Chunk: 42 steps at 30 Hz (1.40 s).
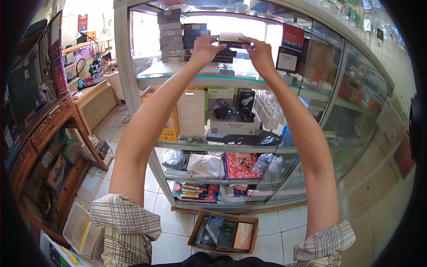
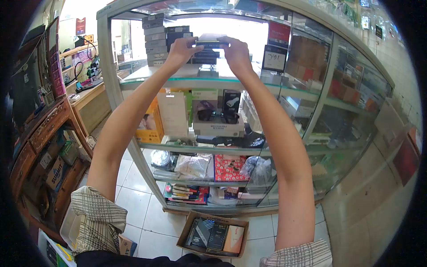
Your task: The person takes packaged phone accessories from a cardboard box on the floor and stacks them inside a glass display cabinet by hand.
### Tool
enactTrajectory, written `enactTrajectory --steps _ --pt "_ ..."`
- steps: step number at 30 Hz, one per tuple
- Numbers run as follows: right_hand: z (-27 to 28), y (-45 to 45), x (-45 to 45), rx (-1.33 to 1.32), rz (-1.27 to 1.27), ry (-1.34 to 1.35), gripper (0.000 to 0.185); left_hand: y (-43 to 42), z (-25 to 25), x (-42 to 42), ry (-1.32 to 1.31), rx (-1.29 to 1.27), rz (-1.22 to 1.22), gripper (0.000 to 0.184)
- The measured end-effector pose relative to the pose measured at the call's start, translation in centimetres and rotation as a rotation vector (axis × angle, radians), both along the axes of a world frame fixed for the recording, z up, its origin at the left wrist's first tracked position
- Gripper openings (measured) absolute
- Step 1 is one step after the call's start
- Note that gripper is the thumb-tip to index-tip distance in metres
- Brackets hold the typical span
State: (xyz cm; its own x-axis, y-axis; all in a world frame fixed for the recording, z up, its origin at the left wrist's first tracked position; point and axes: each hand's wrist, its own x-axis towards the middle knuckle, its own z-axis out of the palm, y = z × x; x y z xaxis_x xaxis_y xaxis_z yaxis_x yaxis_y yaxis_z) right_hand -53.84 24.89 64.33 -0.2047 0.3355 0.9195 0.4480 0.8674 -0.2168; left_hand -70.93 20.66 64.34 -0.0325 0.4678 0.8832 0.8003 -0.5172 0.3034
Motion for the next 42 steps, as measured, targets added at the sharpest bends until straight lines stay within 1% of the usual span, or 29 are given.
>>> enactTrajectory --steps 1,2,3,5,6,9,10,11,13,15,17,19,20,22,23,25,26,28,29,30,31,32,33,35,37,39,40,41,42 --pt "0.1 2.0 -0.7 0.062 -0.027 -0.033 0.024 0.9 0.4 -0.8 0.042 -0.062 0.065 0.042" --pt "0.1 4.0 -1.3 0.165 0.046 -0.033 0.023 1.7 0.9 -1.5 0.084 -0.123 0.132 0.045" --pt "0.3 4.7 -1.8 0.118 0.094 -0.046 0.022 3.0 0.8 -2.3 0.085 -0.122 0.137 0.045" --pt "0.5 5.3 -2.6 -0.042 0.153 -0.060 0.020 5.6 0.0 -3.9 0.043 0.043 0.078 0.039" --pt "0.4 5.4 -3.1 -0.073 0.121 -0.051 0.020 5.9 -0.1 -4.1 0.092 0.081 0.088 0.033" --pt "0.7 6.5 -3.9 -0.154 0.046 -0.133 0.021 6.5 -0.5 -4.4 0.181 0.121 0.164 0.029" --pt "0.9 6.8 -4.1 -0.156 0.045 -0.134 0.021 5.7 0.1 -4.0 0.197 0.030 0.159 0.026" --pt "1.0 7.1 -4.1 -0.184 0.056 -0.145 0.020 5.4 0.5 -3.8 0.195 0.030 0.155 0.026" --pt "1.1 8.2 -4.4 -0.211 0.065 -0.163 0.020 5.3 0.9 -3.6 0.350 -0.070 0.375 0.030" --pt "1.2 8.9 -4.9 -0.113 0.015 -0.227 0.019 5.0 0.8 -3.3 0.380 -0.013 0.433 0.028" --pt "1.4 9.2 -4.9 -0.178 0.084 -0.214 0.018 4.8 1.1 -2.9 0.408 0.041 0.490 0.025" --pt "1.3 9.3 -4.9 -0.176 0.075 -0.231 0.020 5.1 1.2 -2.9 0.439 -0.062 0.544 0.024" --pt "1.2 9.4 -5.0 -0.179 0.075 -0.232 0.020 5.3 1.1 -3.0 0.439 -0.066 0.543 0.024" --pt "1.1 9.8 -5.2 -0.192 0.026 -0.241 0.021 5.9 0.9 -3.1 0.592 0.027 0.644 0.025" --pt "0.9 10.3 -5.1 -0.119 0.000 -0.280 0.022 6.1 0.7 -3.2 0.590 0.014 0.638 0.025" --pt "1.2 9.5 -4.6 -0.210 -0.037 -0.365 0.028 4.9 0.6 -2.9 0.581 -0.029 0.666 0.035" --pt "0.6 9.2 -4.4 -0.065 -0.088 -0.343 0.038 4.1 0.3 -2.7 0.585 -0.040 0.661 0.035" --pt "0.8 6.4 -2.8 -0.045 0.052 -0.153 0.048 0.9 -0.1 -1.9 0.368 0.094 0.488 0.045" --pt "1.6 1.7 -1.6 -0.363 0.149 -0.065 0.044 -1.1 -0.7 -1.4 0.371 0.080 0.482 0.045" --pt "0.8 -1.5 0.0 -0.336 0.367 0.067 0.042 -3.5 -1.5 -0.8 0.287 0.112 0.417 0.045" --pt "-0.5 -4.3 1.4 -0.251 0.430 0.134 0.032 -5.8 -2.6 0.2 0.200 0.142 0.350 0.045" --pt "-2.3 -7.9 2.5 -0.234 0.502 0.215 0.024 -8.6 -4.3 1.6 0.100 0.174 0.245 0.040" --pt "-6.4 -11.1 3.7 -0.266 0.505 0.249 0.023 -11.1 -6.7 3.0 -0.002 0.206 0.137 0.036" --pt "-16.3 -14.2 5.7 -0.371 0.427 0.259 0.020 -14.0 -18.7 5.7 -0.002 0.146 -0.052 0.027" --pt "-26.4 -15.6 6.8 -0.526 0.349 0.241 0.018 -15.2 -26.8 7.9 0.102 -0.055 -0.211 0.020" --pt "-36.1 -17.2 8.1 -0.869 0.419 0.133 0.018 -16.1 -36.6 9.9 0.024 -0.292 -0.345 0.017" --pt "-40.6 -18.8 8.9 -0.926 0.402 0.147 0.018 -17.4 -41.3 10.5 -0.012 -0.468 -0.345 0.017" --pt "-44.6 -20.1 10.1 -1.030 0.315 0.021 0.018 -18.7 -45.5 11.1 -0.048 -0.630 -0.342 0.016" --pt "-48.2 -21.5 11.3 -1.122 0.232 -0.107 0.019 -20.1 -49.6 11.5 -0.055 -0.668 -0.354 0.016"
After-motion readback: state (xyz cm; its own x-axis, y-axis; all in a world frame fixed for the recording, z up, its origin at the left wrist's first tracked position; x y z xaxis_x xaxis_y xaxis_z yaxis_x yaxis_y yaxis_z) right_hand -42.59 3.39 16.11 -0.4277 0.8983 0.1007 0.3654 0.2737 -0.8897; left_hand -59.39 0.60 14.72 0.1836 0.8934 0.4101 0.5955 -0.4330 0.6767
